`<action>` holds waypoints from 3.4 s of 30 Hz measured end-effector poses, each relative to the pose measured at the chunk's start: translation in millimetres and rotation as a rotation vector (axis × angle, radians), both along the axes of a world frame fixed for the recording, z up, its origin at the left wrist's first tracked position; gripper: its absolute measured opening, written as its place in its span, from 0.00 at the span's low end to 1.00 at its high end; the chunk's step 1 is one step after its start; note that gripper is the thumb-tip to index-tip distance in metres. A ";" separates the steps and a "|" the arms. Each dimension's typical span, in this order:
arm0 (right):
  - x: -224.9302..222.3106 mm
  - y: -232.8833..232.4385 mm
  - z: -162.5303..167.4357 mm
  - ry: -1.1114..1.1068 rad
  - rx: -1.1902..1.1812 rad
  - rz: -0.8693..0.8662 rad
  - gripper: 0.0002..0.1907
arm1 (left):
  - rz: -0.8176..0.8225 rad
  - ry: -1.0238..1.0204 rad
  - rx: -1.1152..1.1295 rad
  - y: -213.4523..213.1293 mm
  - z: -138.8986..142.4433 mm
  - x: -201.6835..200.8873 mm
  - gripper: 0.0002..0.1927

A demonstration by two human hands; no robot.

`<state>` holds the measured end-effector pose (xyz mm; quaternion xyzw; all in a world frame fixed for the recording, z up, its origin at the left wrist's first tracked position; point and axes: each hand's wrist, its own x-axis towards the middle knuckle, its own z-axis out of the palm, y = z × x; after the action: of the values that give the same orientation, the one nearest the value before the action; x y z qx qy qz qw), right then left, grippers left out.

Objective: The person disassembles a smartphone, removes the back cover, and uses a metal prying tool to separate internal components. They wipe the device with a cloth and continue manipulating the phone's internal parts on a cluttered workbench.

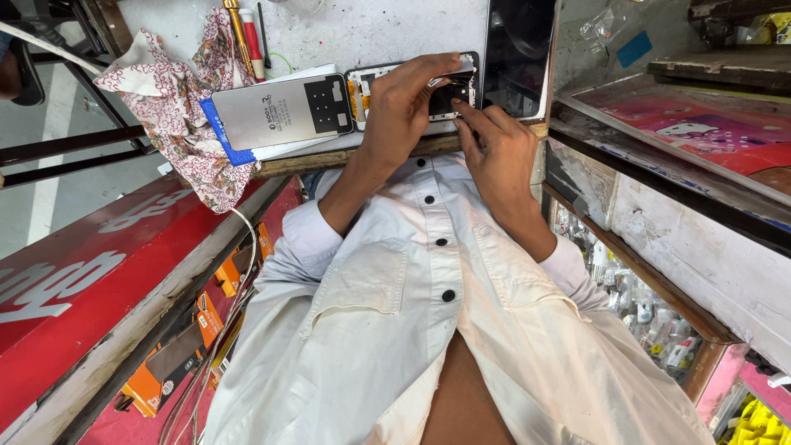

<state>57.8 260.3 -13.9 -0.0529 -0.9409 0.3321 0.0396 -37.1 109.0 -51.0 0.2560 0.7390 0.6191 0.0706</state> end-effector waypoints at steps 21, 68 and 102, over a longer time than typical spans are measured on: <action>0.7 0.5 -1.4 0.004 0.009 0.000 0.14 | 0.052 0.036 -0.032 2.8 -1.0 3.1 0.25; 2.0 -0.9 -2.3 0.008 0.010 -0.007 0.15 | 0.173 0.118 -0.079 10.3 -11.0 12.6 0.28; 4.0 -2.4 -6.7 0.026 -0.003 0.006 0.15 | 0.247 0.134 -0.063 -2.5 -10.3 40.2 0.20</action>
<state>61.8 257.9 -20.6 -0.0458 -0.9400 0.3343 0.0506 3.1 106.5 -61.3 0.2015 0.7872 0.5809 -0.0477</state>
